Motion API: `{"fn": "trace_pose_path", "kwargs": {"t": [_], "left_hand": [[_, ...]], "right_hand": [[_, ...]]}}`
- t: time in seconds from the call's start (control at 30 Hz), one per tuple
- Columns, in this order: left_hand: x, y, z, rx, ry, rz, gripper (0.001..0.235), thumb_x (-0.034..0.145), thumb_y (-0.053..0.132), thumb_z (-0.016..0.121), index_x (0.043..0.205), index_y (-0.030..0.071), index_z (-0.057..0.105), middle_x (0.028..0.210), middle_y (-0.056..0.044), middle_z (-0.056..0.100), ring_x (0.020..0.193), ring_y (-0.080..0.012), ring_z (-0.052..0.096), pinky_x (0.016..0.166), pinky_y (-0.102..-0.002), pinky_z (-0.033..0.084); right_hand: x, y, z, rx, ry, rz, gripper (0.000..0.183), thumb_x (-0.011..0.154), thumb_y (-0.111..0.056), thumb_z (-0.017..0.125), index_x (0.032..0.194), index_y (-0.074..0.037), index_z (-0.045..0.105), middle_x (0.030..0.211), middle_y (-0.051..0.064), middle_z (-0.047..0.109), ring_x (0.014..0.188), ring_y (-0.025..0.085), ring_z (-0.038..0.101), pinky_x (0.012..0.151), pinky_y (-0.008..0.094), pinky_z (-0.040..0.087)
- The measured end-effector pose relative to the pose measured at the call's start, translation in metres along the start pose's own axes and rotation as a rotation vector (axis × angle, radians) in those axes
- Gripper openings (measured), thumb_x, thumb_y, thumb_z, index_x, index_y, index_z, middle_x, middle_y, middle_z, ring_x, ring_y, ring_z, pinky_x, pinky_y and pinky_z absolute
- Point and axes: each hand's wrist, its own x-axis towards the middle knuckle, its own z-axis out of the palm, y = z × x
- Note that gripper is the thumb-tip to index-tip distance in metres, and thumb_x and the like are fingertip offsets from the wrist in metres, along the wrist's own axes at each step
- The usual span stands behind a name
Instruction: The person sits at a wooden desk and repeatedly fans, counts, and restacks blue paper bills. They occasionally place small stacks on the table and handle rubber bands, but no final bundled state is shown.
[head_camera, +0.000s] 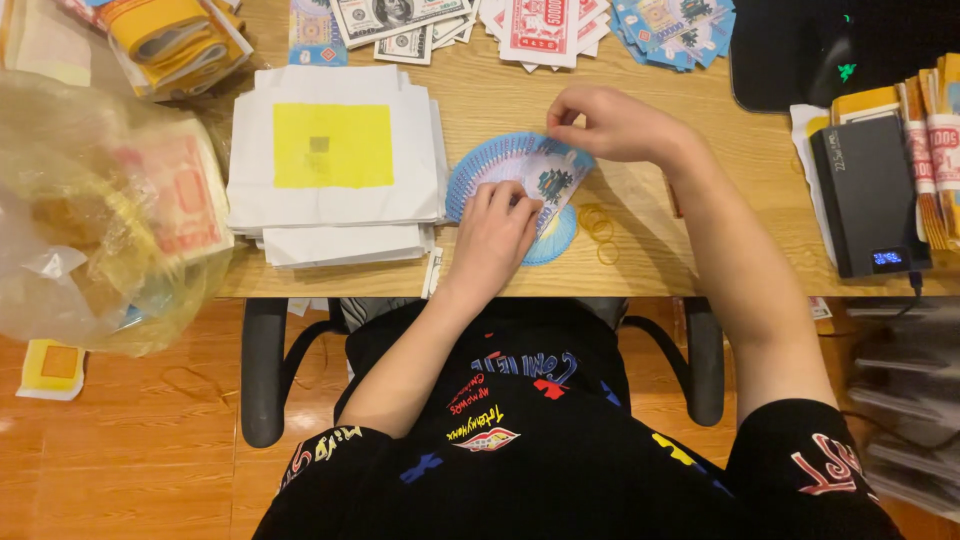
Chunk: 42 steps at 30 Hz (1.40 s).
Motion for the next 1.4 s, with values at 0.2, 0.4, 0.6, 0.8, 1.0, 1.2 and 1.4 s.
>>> {"fn": "trace_pose_path", "kwargs": {"t": [0.2,0.4,0.6,0.8,1.0,1.2,1.4], "left_hand": [[0.003,0.007,-0.005,0.024,0.09,-0.006,0.034,0.092,0.014,0.064,0.123,0.003,0.058,0.113,-0.014,0.053,0.103,-0.0313,0.046,0.084,-0.042,0.048],[0.026,0.017,-0.044,-0.593,0.024,-0.205,0.06,0.092,0.03,0.064,0.141,0.004,0.042,0.14,-0.016,0.054,0.128,-0.0306,0.053,0.108,-0.038,0.039],[0.032,0.011,-0.024,-1.206,-0.254,-0.284,0.032,0.092,0.017,0.061,0.122,0.006,0.058,0.111,-0.003,0.064,0.098,-0.0108,0.058,0.089,-0.026,0.048],[0.042,0.028,-0.042,-1.561,-0.191,-0.408,0.037,0.095,0.013,0.051,0.127,-0.005,0.054,0.105,-0.013,0.067,0.089,-0.0226,0.069,0.087,-0.034,0.058],[0.034,0.02,-0.015,-1.726,-0.07,-0.316,0.027,0.092,0.0,0.053,0.117,-0.009,0.058,0.109,-0.024,0.063,0.091,-0.0314,0.068,0.083,-0.047,0.059],[0.028,0.0,0.017,-1.59,-0.185,-0.381,0.022,0.093,0.005,0.054,0.112,-0.005,0.059,0.094,-0.021,0.068,0.08,-0.0268,0.072,0.072,-0.039,0.062],[0.026,0.02,-0.037,-1.557,-0.321,-0.335,0.029,0.099,0.008,0.044,0.12,-0.006,0.057,0.105,-0.024,0.066,0.092,-0.0302,0.069,0.083,-0.042,0.058]], "right_hand": [[-0.02,-0.028,-0.009,0.193,-0.035,0.059,0.042,0.093,-0.005,0.062,0.127,-0.012,0.039,0.083,0.006,0.06,0.078,0.018,0.052,0.074,0.031,0.041],[-0.06,-0.064,-0.021,0.108,0.193,-0.255,0.047,0.093,-0.006,0.066,0.135,-0.012,0.046,0.099,0.005,0.068,0.092,0.018,0.062,0.084,0.032,0.045],[-0.083,-0.094,-0.02,-0.039,0.393,-0.411,0.037,0.095,-0.002,0.067,0.129,-0.007,0.055,0.104,0.008,0.065,0.105,0.024,0.059,0.092,0.036,0.046],[-0.086,-0.104,-0.02,-0.159,0.58,-0.374,0.046,0.101,-0.003,0.061,0.141,0.001,0.04,0.129,0.016,0.055,0.121,0.034,0.049,0.104,0.045,0.035],[-0.078,-0.076,0.01,-0.236,0.623,-0.347,0.04,0.091,0.002,0.06,0.13,-0.005,0.061,0.119,0.012,0.063,0.106,0.036,0.059,0.092,0.045,0.046],[-0.079,-0.095,0.011,-0.391,0.643,-0.364,0.049,0.089,-0.002,0.062,0.137,-0.008,0.057,0.14,0.016,0.046,0.127,0.041,0.044,0.099,0.049,0.037],[-0.085,-0.09,0.006,-0.09,0.602,-0.445,0.015,0.09,0.0,0.071,0.103,-0.008,0.068,0.095,0.006,0.064,0.088,0.029,0.065,0.081,0.038,0.049]]}}
